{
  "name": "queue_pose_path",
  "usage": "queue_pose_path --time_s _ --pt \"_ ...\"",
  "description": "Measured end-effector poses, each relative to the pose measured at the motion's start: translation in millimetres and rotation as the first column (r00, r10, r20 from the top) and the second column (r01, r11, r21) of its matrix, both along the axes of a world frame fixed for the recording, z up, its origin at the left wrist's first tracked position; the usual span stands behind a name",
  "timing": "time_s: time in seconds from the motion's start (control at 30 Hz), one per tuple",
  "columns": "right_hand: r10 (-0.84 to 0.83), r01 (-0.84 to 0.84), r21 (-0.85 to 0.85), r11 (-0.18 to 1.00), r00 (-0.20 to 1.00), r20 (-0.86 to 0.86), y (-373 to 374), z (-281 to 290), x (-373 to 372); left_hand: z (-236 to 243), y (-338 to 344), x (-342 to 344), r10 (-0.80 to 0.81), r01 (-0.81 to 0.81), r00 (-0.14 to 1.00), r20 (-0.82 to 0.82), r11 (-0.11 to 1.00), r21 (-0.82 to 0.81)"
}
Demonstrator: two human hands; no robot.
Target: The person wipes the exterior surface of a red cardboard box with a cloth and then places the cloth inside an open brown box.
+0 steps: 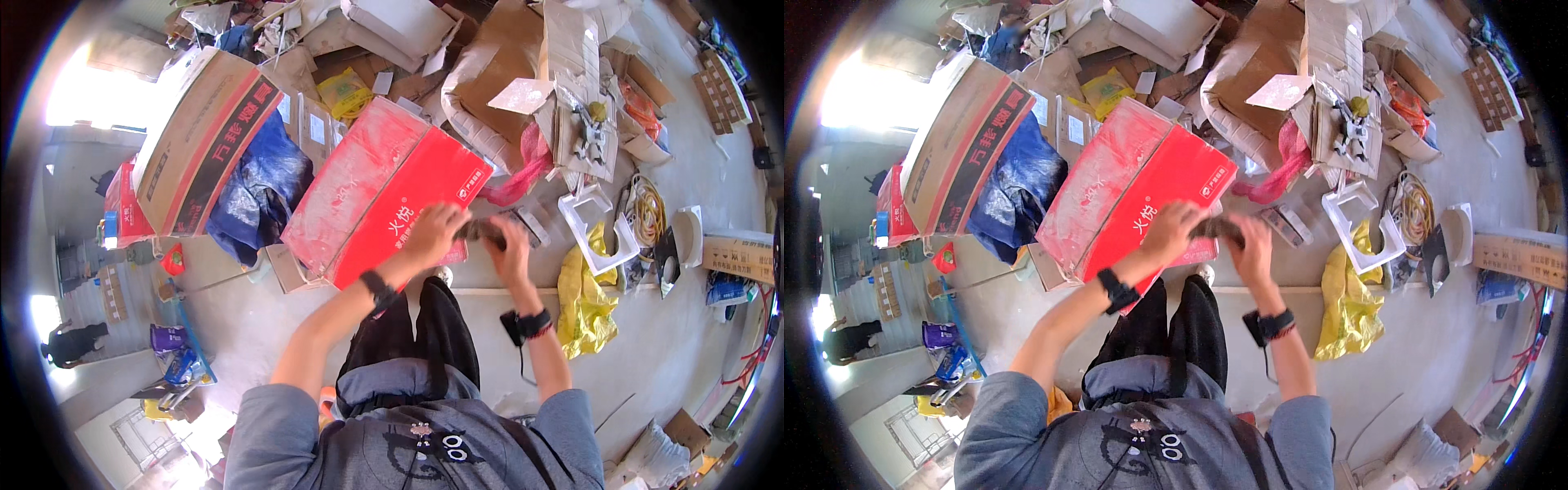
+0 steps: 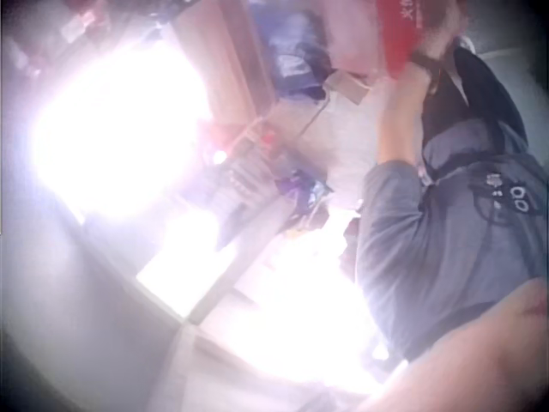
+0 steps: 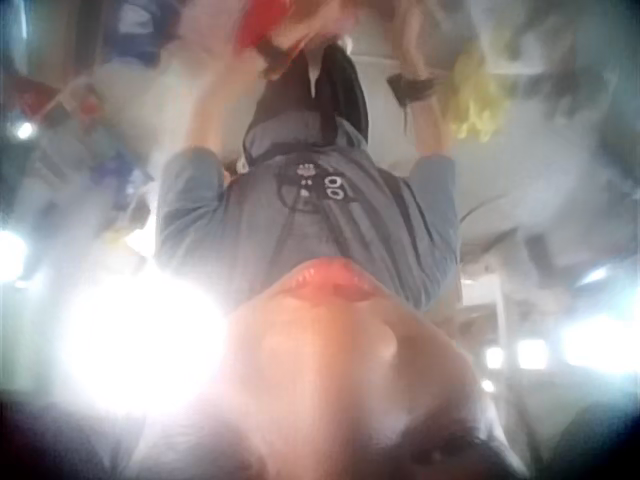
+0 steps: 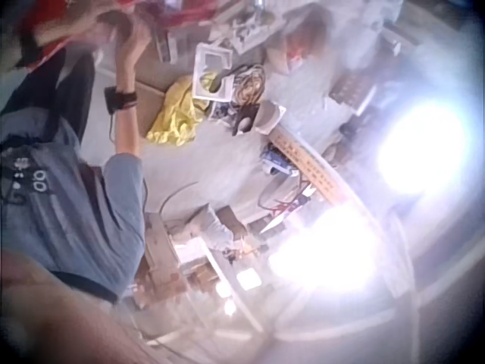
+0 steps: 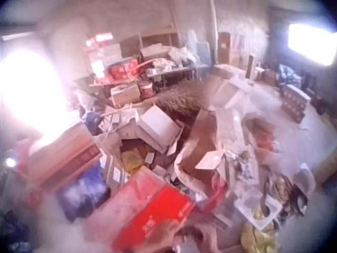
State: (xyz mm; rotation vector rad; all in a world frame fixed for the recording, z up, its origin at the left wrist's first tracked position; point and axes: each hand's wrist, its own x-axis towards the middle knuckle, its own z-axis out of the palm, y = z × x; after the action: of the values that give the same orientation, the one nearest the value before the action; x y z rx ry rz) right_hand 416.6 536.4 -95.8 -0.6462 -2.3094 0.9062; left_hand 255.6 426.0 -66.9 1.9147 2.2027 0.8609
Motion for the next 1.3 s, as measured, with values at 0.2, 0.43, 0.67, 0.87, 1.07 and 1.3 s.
queue_pose_path --time_s 0.2,0.43,0.67,0.87,1.07,1.3 --pt "0.114 -0.113 -0.014 0.994 0.984 0.137 -46 1 18 -19 -48 23 0.081 -0.079 0.996 0.031 0.994 -0.074" --pt "-0.018 -0.002 0.147 0.989 0.990 0.137 -25 -10 -41 -26 -7 -17 0.223 -0.223 0.975 0.012 0.974 -0.038" --pt "-0.128 0.107 0.170 0.980 0.984 0.120 0 -15 -68 -30 32 -41 0.222 -0.224 0.974 -0.039 0.973 -0.062" --pt "-0.141 0.115 0.173 0.978 0.980 0.142 33 -17 -90 -42 65 -60 0.265 -0.267 0.963 -0.038 0.963 -0.038" --pt "-0.200 0.182 0.160 0.970 0.975 0.100 57 -24 -108 -43 87 -72 0.270 -0.270 0.961 -0.053 0.963 0.008" --pt "-0.175 0.158 0.149 0.976 0.979 0.103 73 -23 -115 -42 98 -73 0.311 -0.312 0.949 -0.047 0.949 -0.033"
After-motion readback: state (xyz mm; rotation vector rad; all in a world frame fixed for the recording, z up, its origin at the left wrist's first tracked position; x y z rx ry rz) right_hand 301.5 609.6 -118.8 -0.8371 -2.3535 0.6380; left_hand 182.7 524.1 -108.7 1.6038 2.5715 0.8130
